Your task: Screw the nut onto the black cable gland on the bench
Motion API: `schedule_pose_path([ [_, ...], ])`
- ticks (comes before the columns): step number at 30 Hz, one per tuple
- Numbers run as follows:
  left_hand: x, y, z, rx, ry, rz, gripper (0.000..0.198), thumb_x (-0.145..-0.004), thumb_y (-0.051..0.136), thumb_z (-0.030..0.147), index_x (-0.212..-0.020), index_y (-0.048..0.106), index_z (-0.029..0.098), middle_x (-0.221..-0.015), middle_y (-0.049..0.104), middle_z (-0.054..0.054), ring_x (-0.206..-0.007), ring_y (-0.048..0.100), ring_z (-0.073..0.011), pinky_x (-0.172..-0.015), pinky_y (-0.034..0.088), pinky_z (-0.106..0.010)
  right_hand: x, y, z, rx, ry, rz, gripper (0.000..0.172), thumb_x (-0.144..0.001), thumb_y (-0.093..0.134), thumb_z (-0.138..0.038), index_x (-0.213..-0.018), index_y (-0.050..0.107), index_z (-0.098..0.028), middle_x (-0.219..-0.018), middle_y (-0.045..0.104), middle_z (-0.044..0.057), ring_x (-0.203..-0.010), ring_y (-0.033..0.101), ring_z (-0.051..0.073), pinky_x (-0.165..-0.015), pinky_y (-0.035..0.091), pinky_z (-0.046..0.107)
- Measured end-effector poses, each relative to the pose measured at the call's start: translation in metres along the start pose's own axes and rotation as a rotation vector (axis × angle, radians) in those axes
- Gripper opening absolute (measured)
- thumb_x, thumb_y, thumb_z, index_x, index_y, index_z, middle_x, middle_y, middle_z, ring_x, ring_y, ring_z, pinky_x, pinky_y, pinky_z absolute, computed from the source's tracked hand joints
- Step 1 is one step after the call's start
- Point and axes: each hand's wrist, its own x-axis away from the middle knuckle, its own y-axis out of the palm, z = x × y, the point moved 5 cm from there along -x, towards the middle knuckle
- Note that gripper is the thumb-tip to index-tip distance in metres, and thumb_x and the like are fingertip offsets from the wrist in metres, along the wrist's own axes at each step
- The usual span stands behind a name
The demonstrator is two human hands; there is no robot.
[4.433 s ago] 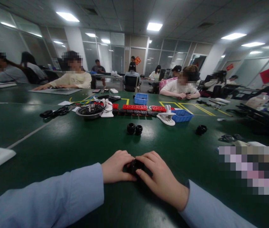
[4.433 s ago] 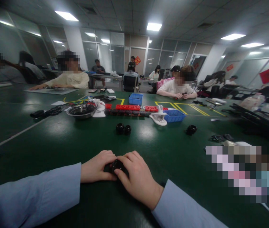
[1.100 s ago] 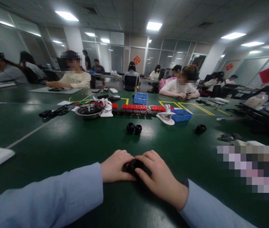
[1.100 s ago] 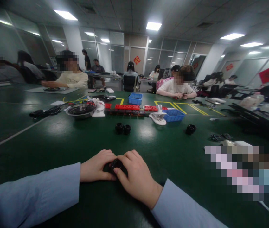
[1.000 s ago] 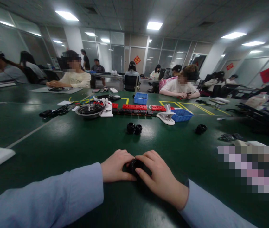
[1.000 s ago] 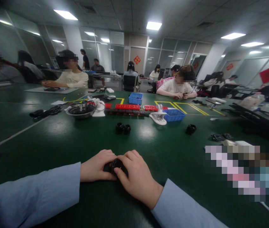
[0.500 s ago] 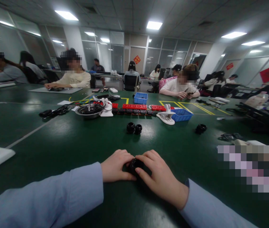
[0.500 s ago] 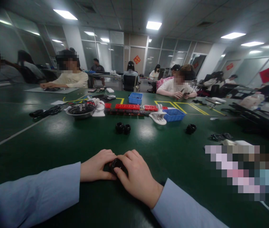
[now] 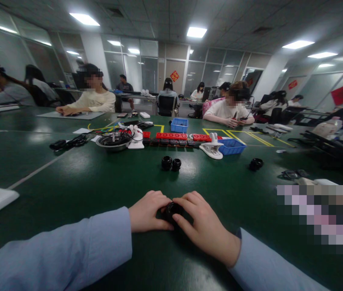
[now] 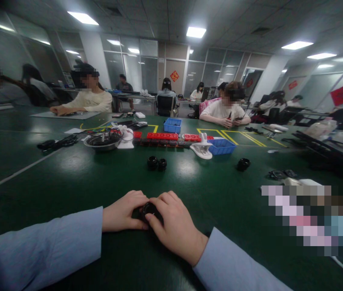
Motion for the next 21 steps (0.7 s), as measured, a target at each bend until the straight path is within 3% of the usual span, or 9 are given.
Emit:
schedule_pose_path([
  [21,0.0006,-0.0004,0.0005,0.004,0.005,-0.001,0.036,-0.069,0.072,0.047,-0.082,0.056,0.017,-0.081,0.057,0.001,-0.080,0.051,-0.0175,-0.073,0.035,-0.029,-0.0009,-0.0029,-0.0001,0.008,-0.003,-0.045,0.027,-0.082,0.062,-0.016,-0.108,0.059,-0.014,-0.094,0.057,0.007,-0.087,0.049,0.020,-0.079,0.045,0.036],
])
